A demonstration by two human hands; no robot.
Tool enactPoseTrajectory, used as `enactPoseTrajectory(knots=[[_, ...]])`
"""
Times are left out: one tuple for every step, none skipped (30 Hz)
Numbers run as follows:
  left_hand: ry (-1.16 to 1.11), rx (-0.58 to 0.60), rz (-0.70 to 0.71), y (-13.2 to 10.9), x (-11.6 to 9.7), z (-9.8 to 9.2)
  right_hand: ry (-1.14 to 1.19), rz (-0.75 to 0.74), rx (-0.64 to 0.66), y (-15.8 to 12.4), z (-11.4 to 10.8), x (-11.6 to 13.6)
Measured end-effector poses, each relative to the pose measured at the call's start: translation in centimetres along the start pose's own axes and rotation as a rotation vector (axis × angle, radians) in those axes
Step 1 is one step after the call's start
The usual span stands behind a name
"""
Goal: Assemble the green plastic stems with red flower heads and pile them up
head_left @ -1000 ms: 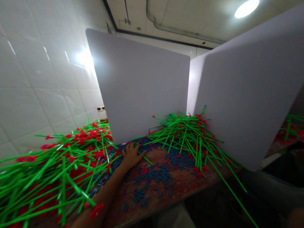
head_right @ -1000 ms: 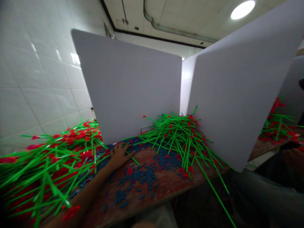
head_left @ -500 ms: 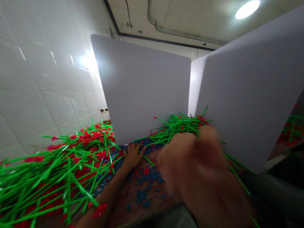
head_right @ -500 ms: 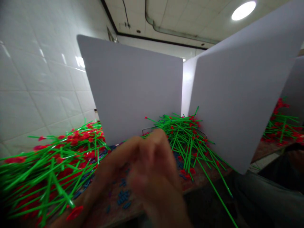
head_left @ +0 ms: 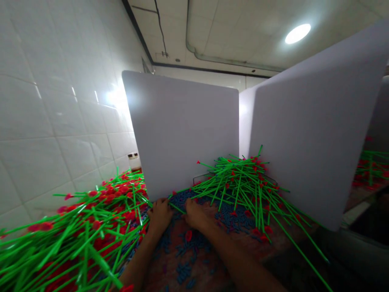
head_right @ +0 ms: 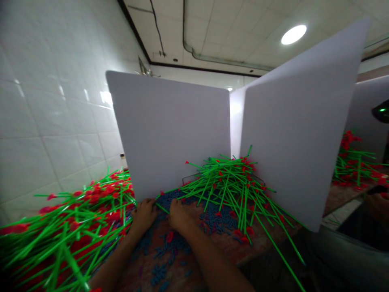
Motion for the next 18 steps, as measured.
enactPoseTrajectory(knots=[[0.005, -0.025, -0.01, 0.0, 0.2, -0.2, -0.022, 0.048, 0.011, -0.2, -0.4, -0.5], [0.011, -0.048, -0.026, -0.1, 0.4, -0.4, -0.046, 0.097, 0.034, -0.3, -0.7, -1.0], [0.018, -0.068, -0.047, -0.1, 0.7, -0.7, -0.058, 0.123, 0.069, -0.4, -0.9, -1.3], [0.023, -0.083, -0.072, -0.2, 1.1, -0.8, -0.059, 0.139, 0.1, -0.4, -1.0, -1.5], [0.025, -0.099, -0.101, -0.2, 1.3, -1.1, -0.049, 0.141, 0.117, -0.3, -1.2, -1.7], [0.021, -0.116, -0.133, -0.3, 1.6, -1.4, -0.03, 0.129, 0.109, -0.1, -1.6, -1.8], [0.015, -0.138, -0.164, -0.4, 1.8, -1.8, -0.002, 0.104, 0.079, 0.1, -2.1, -1.8], [0.01, -0.163, -0.194, -0.4, 2.0, -2.2, 0.04, 0.069, 0.032, 0.4, -2.8, -1.8], [0.007, -0.192, -0.218, -0.5, 2.0, -2.7, 0.1, 0.028, -0.023, 0.7, -3.7, -1.8], [0.007, -0.224, -0.237, -0.5, 2.1, -3.1, 0.177, -0.016, -0.08, 0.9, -4.6, -1.7], [0.011, -0.257, -0.249, -0.5, 2.1, -3.5, 0.273, -0.062, -0.133, 1.1, -5.6, -1.4], [0.016, -0.286, -0.254, -0.5, 2.1, -3.8, 0.386, -0.1, -0.186, 1.2, -6.8, -1.1], [0.02, -0.306, -0.254, -0.4, 2.1, -4.0, 0.511, -0.124, -0.24, 1.3, -8.0, -0.8], [0.022, -0.31, -0.252, -0.3, 2.1, -3.9, 0.643, -0.123, -0.301, 1.3, -9.4, -0.6], [0.024, -0.299, -0.247, -0.1, 2.2, -3.6, 0.784, -0.103, -0.367, 1.3, -10.7, -0.5], [0.026, -0.277, -0.243, 0.0, 2.3, -3.3, 0.933, -0.073, -0.423, 1.3, -11.8, -0.4], [0.03, -0.249, -0.239, 0.1, 2.4, -2.8, 1.09, -0.047, -0.462, 1.3, -12.7, -0.2], [0.033, -0.221, -0.237, 0.2, 2.5, -2.4, 1.241, -0.048, -0.473, 1.4, -13.2, 0.1]])
Point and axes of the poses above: each hand's wrist, its own y-axis towards the middle knuckle, its own z-axis out of the palm, x = y × z, the point moved 8 cm from there along y, towards the middle knuckle
